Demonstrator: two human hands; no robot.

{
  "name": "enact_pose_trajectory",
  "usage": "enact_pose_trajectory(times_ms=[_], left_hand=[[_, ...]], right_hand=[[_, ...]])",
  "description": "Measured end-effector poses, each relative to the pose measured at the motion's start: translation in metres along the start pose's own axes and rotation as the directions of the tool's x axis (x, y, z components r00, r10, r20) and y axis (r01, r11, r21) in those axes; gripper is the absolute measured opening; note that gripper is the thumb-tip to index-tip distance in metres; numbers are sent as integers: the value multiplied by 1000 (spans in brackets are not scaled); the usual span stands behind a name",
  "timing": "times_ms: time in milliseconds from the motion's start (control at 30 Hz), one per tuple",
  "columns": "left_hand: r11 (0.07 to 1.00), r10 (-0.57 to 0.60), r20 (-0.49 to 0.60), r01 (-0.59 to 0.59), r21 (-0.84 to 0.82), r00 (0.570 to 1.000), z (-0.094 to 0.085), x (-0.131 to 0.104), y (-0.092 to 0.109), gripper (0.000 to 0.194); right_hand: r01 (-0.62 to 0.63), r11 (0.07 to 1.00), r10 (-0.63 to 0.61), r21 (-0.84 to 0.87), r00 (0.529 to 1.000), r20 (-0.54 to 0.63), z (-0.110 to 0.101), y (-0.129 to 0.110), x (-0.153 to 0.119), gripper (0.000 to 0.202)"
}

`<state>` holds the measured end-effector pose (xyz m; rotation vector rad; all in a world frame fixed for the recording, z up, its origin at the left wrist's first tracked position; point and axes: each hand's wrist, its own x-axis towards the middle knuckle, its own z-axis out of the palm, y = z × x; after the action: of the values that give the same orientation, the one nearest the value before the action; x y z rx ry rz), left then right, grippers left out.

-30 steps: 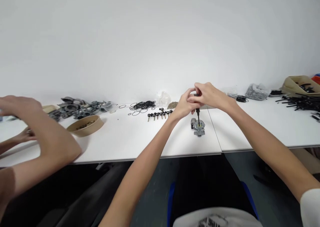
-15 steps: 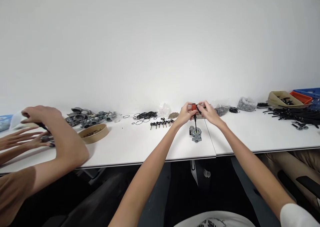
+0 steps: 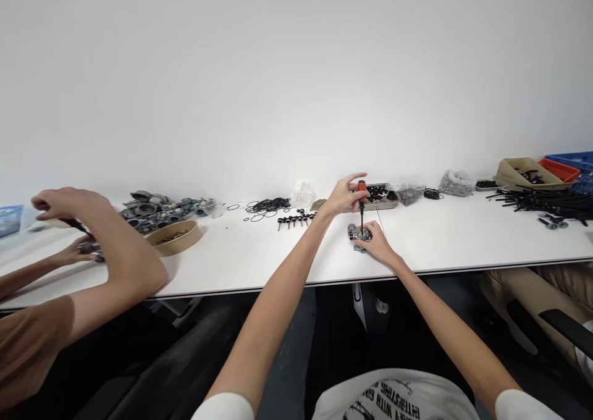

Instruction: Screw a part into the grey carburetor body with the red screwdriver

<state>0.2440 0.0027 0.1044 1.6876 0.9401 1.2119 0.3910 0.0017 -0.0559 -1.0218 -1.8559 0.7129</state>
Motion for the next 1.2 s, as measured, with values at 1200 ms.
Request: enact_pose_trajectory(times_ms=[1200], left_hand=[[997, 65, -155, -71, -35, 986, -20, -3, -18, 16]], right_hand=[[27, 999, -27, -28, 999, -33, 4, 7, -3, 35]])
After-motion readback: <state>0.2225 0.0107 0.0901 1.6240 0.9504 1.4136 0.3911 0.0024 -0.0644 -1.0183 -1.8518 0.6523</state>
